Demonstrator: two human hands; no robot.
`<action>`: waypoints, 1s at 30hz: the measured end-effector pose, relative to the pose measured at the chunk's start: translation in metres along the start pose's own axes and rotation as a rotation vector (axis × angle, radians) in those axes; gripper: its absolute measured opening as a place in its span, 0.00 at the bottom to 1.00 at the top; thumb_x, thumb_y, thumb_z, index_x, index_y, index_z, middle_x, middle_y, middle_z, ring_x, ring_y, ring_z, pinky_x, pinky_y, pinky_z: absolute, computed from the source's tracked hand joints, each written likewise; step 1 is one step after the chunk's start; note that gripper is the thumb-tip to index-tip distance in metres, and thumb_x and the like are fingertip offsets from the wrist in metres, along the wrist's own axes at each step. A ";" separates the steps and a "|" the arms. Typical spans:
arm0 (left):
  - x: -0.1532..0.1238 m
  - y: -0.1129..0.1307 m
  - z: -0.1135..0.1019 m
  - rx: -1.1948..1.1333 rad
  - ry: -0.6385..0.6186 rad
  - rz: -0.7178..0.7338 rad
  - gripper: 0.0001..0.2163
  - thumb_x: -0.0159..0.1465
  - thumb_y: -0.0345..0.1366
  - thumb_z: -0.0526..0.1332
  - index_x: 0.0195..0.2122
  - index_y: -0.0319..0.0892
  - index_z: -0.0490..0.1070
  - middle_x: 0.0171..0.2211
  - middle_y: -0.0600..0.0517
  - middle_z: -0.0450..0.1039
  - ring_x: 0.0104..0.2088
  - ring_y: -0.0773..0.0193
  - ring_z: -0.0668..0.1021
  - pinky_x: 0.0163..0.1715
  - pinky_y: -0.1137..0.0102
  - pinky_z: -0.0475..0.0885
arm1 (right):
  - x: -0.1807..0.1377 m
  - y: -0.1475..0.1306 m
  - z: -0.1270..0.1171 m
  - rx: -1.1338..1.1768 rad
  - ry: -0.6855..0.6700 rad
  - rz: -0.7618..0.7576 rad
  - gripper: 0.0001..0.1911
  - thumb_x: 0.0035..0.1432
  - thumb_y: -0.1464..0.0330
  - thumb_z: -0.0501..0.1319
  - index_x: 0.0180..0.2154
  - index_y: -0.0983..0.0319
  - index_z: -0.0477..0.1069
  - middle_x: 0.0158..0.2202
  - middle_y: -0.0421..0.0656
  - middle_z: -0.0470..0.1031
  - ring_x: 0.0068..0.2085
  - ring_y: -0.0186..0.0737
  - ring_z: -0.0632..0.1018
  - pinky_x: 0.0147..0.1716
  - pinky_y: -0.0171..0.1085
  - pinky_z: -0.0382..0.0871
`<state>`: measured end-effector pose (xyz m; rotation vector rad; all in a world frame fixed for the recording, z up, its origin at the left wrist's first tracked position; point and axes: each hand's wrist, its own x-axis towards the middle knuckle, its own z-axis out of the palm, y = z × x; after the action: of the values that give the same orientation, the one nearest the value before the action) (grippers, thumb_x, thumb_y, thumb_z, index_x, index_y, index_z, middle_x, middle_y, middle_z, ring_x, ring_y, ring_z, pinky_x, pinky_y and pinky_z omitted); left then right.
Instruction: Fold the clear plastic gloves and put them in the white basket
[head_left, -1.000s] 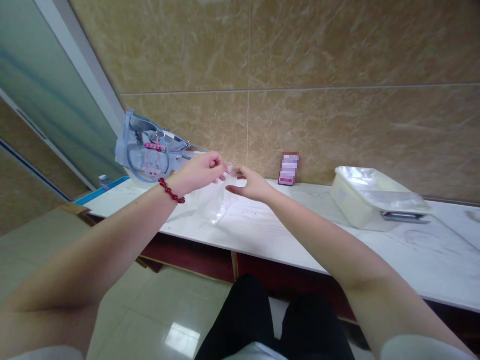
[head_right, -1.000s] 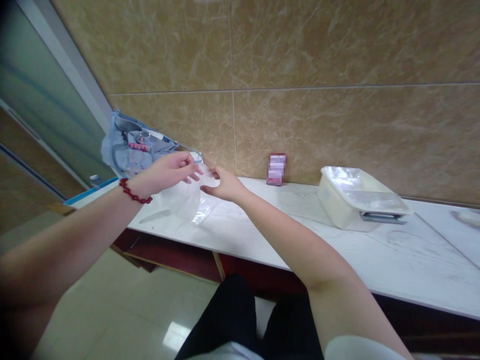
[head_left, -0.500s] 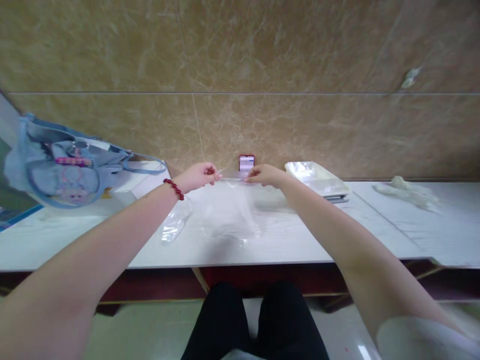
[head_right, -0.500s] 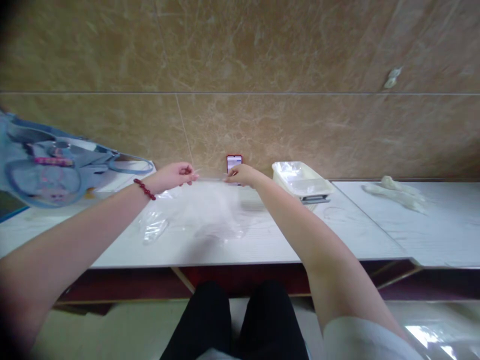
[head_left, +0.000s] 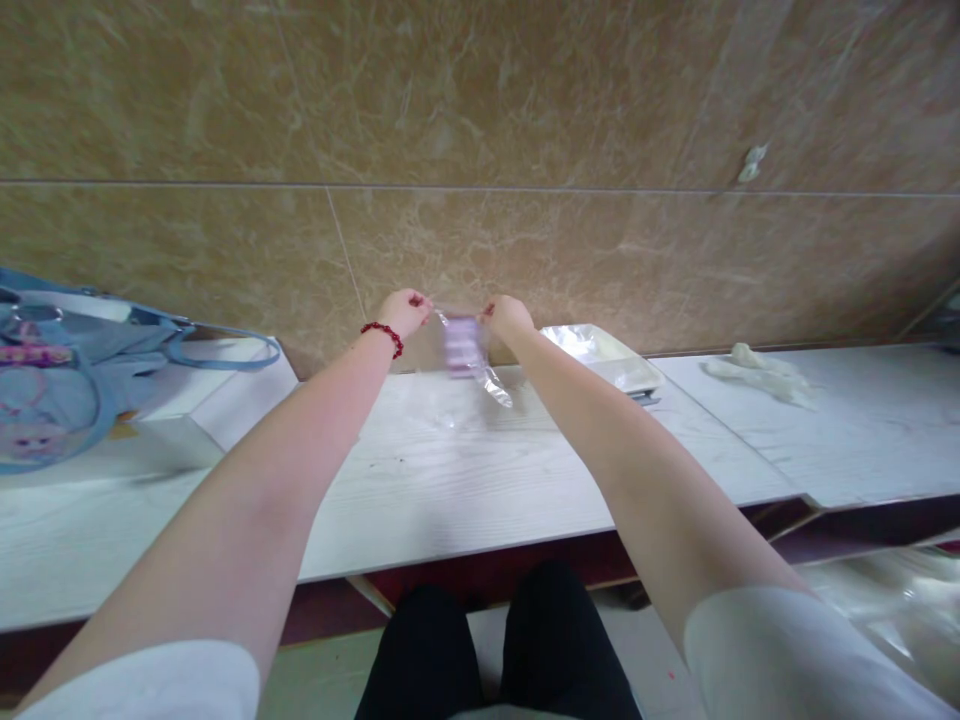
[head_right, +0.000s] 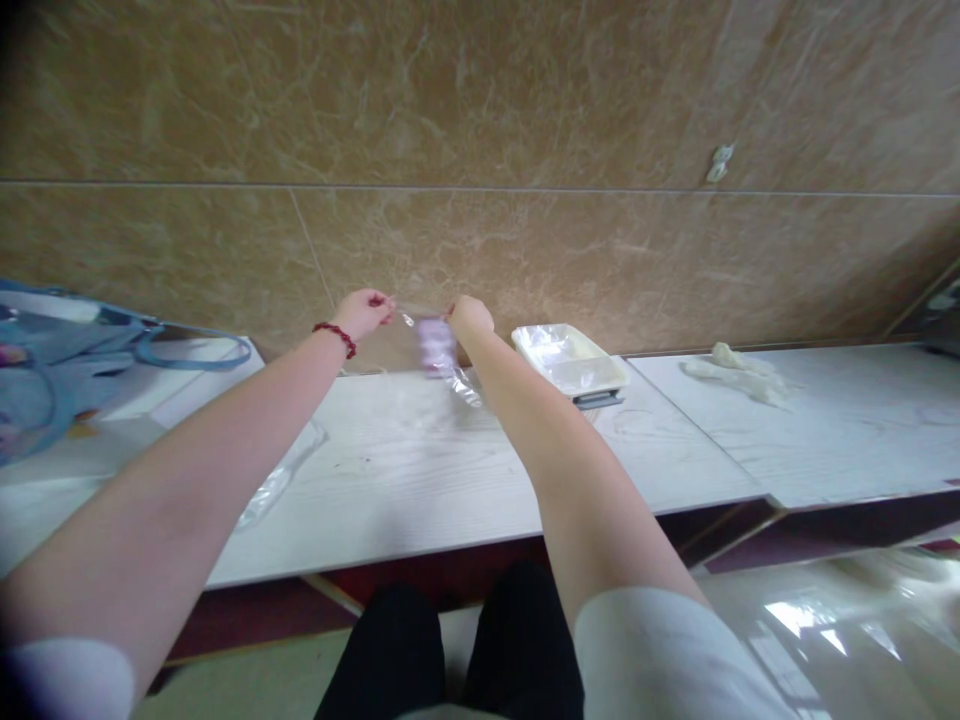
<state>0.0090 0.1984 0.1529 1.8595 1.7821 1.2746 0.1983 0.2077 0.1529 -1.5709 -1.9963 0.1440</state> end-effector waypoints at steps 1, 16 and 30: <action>0.001 0.001 -0.001 0.004 0.045 0.058 0.07 0.54 0.37 0.56 0.29 0.38 0.67 0.26 0.51 0.70 0.26 0.68 0.72 0.31 0.71 0.67 | 0.001 0.000 -0.002 0.050 0.023 -0.002 0.10 0.48 0.67 0.58 0.34 0.62 0.71 0.33 0.44 0.73 0.32 0.35 0.74 0.34 0.34 0.65; -0.086 -0.007 -0.020 0.040 0.047 0.456 0.08 0.53 0.37 0.55 0.29 0.38 0.67 0.30 0.50 0.70 0.33 0.66 0.72 0.35 0.70 0.68 | -0.078 0.012 0.003 0.238 0.189 -0.275 0.07 0.50 0.66 0.55 0.31 0.62 0.68 0.28 0.40 0.72 0.31 0.32 0.71 0.33 0.32 0.62; -0.184 -0.078 0.032 0.179 -0.243 0.433 0.07 0.54 0.37 0.53 0.28 0.41 0.67 0.30 0.50 0.70 0.35 0.62 0.72 0.39 0.67 0.66 | -0.183 0.044 0.082 -0.038 -0.161 -0.286 0.13 0.58 0.63 0.48 0.38 0.60 0.68 0.36 0.45 0.71 0.38 0.35 0.72 0.36 0.32 0.61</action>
<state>0.0061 0.0598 0.0061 2.4793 1.4574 0.9781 0.2185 0.0755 -0.0027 -1.3134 -2.3378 0.1238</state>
